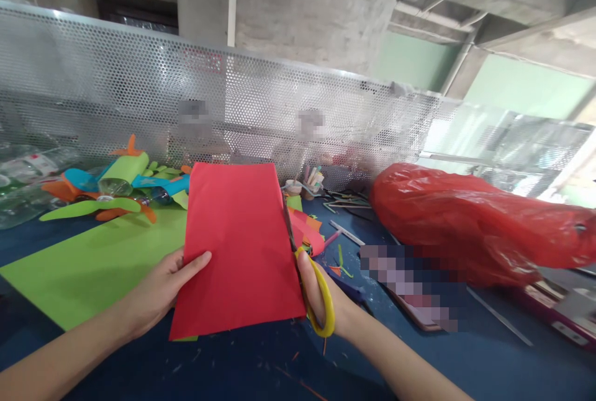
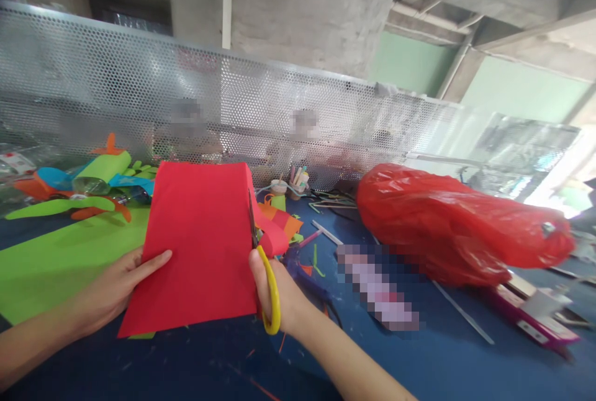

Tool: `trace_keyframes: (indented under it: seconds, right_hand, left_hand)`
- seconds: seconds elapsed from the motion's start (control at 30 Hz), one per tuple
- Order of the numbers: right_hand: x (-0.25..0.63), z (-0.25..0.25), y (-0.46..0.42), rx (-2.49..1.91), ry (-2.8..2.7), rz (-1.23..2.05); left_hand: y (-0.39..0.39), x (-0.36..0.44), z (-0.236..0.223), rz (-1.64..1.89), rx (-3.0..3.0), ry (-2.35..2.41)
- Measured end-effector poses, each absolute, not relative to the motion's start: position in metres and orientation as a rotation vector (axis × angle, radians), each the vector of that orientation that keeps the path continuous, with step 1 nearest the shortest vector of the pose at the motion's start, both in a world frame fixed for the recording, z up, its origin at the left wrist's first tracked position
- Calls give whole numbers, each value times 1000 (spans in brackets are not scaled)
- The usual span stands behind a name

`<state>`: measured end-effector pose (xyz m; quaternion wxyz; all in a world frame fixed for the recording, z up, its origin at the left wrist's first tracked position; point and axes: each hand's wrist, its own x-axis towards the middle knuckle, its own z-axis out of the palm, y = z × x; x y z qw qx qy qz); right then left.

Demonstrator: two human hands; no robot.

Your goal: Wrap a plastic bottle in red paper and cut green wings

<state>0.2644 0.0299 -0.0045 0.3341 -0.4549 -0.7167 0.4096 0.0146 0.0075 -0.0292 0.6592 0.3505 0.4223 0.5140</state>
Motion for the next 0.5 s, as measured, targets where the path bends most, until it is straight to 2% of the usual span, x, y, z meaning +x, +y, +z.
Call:
trace_keyframes:
  seconds: [0.5]
  right_hand:
    - [267, -9, 33, -1148, -1854, 1111]
  left_hand:
    - [6, 17, -29, 1115, 875, 950]
